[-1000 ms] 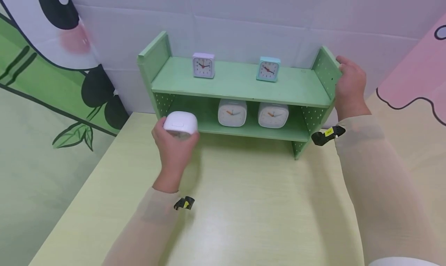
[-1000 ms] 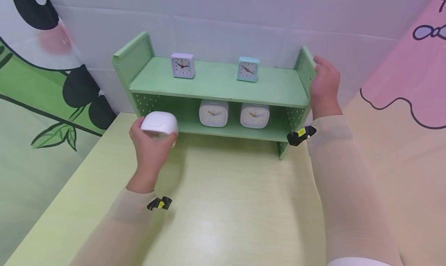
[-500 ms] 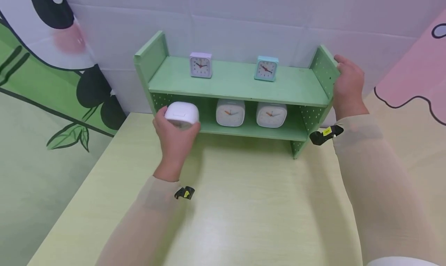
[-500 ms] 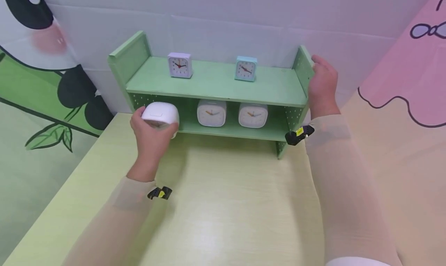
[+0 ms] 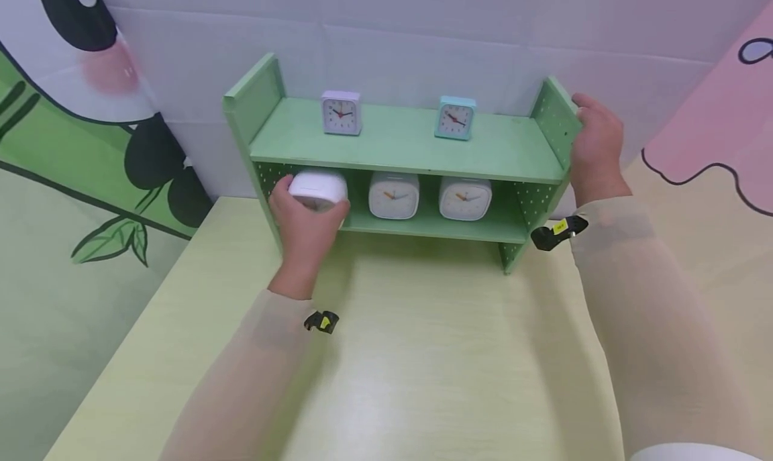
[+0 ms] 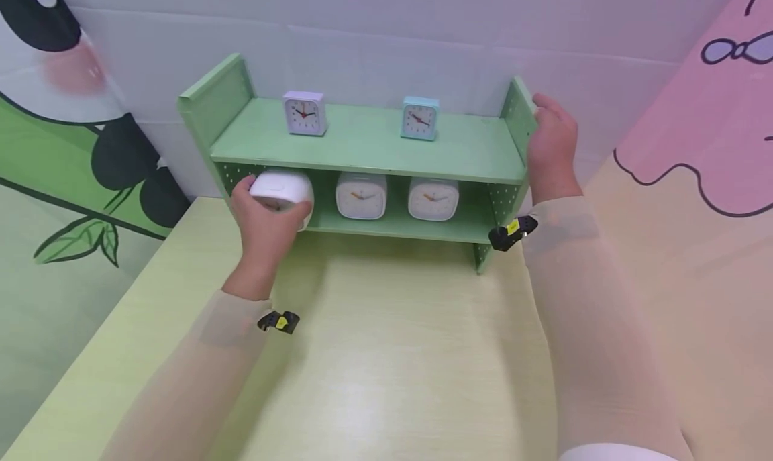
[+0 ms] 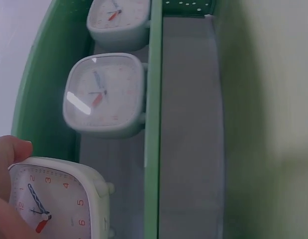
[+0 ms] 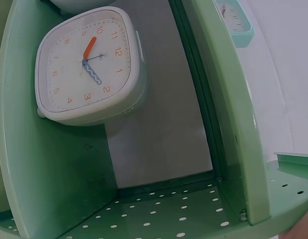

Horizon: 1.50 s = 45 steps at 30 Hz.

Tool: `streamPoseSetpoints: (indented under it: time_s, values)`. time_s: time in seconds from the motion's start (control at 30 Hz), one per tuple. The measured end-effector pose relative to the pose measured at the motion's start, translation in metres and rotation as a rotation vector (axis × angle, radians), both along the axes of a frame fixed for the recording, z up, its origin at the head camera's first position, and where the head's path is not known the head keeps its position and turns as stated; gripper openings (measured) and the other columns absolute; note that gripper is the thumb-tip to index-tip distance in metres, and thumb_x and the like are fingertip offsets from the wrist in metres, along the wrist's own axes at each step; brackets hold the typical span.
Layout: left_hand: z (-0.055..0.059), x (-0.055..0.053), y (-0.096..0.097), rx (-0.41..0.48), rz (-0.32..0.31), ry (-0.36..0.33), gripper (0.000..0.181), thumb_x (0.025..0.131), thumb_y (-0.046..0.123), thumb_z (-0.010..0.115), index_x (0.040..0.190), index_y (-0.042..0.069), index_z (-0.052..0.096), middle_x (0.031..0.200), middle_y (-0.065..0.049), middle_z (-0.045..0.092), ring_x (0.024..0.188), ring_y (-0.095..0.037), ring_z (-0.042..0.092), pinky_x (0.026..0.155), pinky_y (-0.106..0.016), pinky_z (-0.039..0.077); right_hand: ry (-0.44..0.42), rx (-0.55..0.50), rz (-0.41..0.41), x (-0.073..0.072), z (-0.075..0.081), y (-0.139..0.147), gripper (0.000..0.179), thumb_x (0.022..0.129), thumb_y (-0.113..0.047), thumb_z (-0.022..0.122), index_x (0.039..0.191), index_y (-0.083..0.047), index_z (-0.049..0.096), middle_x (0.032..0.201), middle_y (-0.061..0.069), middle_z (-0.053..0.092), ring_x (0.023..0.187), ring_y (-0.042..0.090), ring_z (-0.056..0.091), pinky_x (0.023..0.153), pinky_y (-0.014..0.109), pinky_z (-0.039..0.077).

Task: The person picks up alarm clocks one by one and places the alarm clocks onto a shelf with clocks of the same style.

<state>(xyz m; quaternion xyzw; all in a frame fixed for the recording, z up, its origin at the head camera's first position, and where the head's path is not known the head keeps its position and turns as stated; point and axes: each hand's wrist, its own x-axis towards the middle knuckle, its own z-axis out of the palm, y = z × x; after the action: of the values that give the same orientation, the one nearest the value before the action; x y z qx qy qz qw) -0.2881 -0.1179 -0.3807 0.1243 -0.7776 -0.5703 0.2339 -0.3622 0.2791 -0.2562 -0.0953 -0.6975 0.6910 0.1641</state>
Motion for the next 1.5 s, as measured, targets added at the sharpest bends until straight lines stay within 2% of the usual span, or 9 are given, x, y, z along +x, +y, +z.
streamPoseSetpoints:
  time_s: [0.17, 0.23, 0.3, 0.53, 0.87, 1.0, 1.1, 1.27, 1.5]
  values:
    - [-0.007, -0.011, 0.002, -0.021, 0.011, -0.037, 0.107, 0.077, 0.03, 0.088, 0.158, 0.012, 0.02, 0.151, -0.013, 0.028, 0.128, -0.032, 0.04, 0.103, -0.045, 0.043, -0.024, 0.168, -0.009, -0.002, -0.001, -0.001, 0.048, 0.111, -0.023, 0.029, 0.155, -0.024, 0.049, 0.161, -0.016, 0.036, 0.143, 0.004, 0.03, 0.11, 0.018, 0.032]
    - [-0.009, -0.016, 0.002, -0.032, 0.018, -0.038, 0.106, 0.077, 0.031, 0.088, 0.157, 0.01, 0.021, 0.15, -0.014, 0.029, 0.129, -0.031, 0.04, 0.104, -0.044, 0.041, -0.039, 0.247, -0.02, -0.002, -0.001, -0.001, 0.049, 0.111, -0.025, 0.027, 0.156, -0.025, 0.046, 0.162, -0.018, 0.033, 0.145, -0.002, 0.022, 0.114, 0.017, 0.023]
    - [-0.011, -0.022, 0.003, -0.041, 0.022, -0.045, 0.107, 0.078, 0.032, 0.088, 0.157, 0.008, 0.02, 0.15, -0.014, 0.029, 0.13, -0.03, 0.039, 0.105, -0.043, 0.041, -0.047, 0.274, -0.028, -0.001, -0.001, 0.0, 0.05, 0.111, -0.027, 0.025, 0.157, -0.027, 0.046, 0.162, -0.019, 0.033, 0.145, -0.001, 0.022, 0.115, 0.018, 0.023]
    - [-0.011, -0.037, 0.005, -0.05, 0.049, -0.075, 0.109, 0.076, 0.032, 0.09, 0.157, 0.007, 0.022, 0.147, -0.014, 0.034, 0.129, -0.03, 0.04, 0.102, -0.04, 0.045, -0.016, 0.092, 0.005, 0.001, -0.001, 0.0, 0.047, 0.111, -0.024, 0.031, 0.153, -0.025, 0.051, 0.16, -0.011, 0.036, 0.131, 0.009, 0.043, 0.109, 0.029, 0.04]
    - [-0.02, -0.051, 0.001, -0.078, 0.1, -0.046, 0.109, 0.074, 0.033, 0.091, 0.156, 0.006, 0.024, 0.147, -0.014, 0.036, 0.131, -0.029, 0.04, 0.109, -0.039, 0.038, -0.022, 0.017, 0.023, -0.002, -0.001, -0.001, 0.047, 0.11, -0.023, 0.033, 0.153, -0.025, 0.051, 0.158, -0.007, 0.039, 0.122, 0.011, 0.05, 0.108, 0.034, 0.043]
    - [-0.023, -0.055, 0.003, -0.083, 0.103, -0.037, 0.11, 0.074, 0.033, 0.091, 0.157, 0.006, 0.024, 0.147, -0.015, 0.036, 0.131, -0.031, 0.04, 0.11, -0.041, 0.036, -0.047, 0.081, 0.008, -0.001, -0.001, 0.0, 0.047, 0.111, -0.026, 0.031, 0.155, -0.028, 0.049, 0.161, -0.01, 0.034, 0.131, 0.009, 0.044, 0.111, 0.034, 0.04]
    - [-0.024, -0.056, 0.005, -0.086, 0.108, -0.028, 0.11, 0.073, 0.034, 0.091, 0.156, 0.006, 0.025, 0.147, -0.016, 0.037, 0.13, -0.032, 0.041, 0.11, -0.043, 0.036, -0.057, 0.094, 0.002, 0.001, -0.001, 0.001, 0.048, 0.111, -0.027, 0.03, 0.155, -0.03, 0.048, 0.161, -0.011, 0.033, 0.133, 0.009, 0.042, 0.113, 0.035, 0.039]
    - [-0.026, -0.059, 0.004, -0.097, 0.116, -0.017, 0.11, 0.073, 0.035, 0.091, 0.156, 0.006, 0.025, 0.147, -0.016, 0.037, 0.131, -0.033, 0.042, 0.111, -0.044, 0.035, -0.026, 0.014, 0.01, 0.0, -0.001, 0.0, 0.047, 0.11, -0.024, 0.033, 0.153, -0.026, 0.051, 0.159, -0.008, 0.038, 0.127, 0.01, 0.048, 0.11, 0.035, 0.041]
    - [-0.024, -0.059, 0.003, -0.103, 0.115, -0.021, 0.112, 0.074, 0.036, 0.091, 0.157, 0.006, 0.022, 0.149, -0.015, 0.034, 0.132, -0.031, 0.039, 0.112, -0.042, 0.034, -0.009, -0.01, -0.001, -0.001, -0.001, -0.002, 0.045, 0.111, -0.024, 0.035, 0.151, -0.026, 0.055, 0.157, -0.007, 0.041, 0.127, 0.01, 0.048, 0.111, 0.034, 0.041]
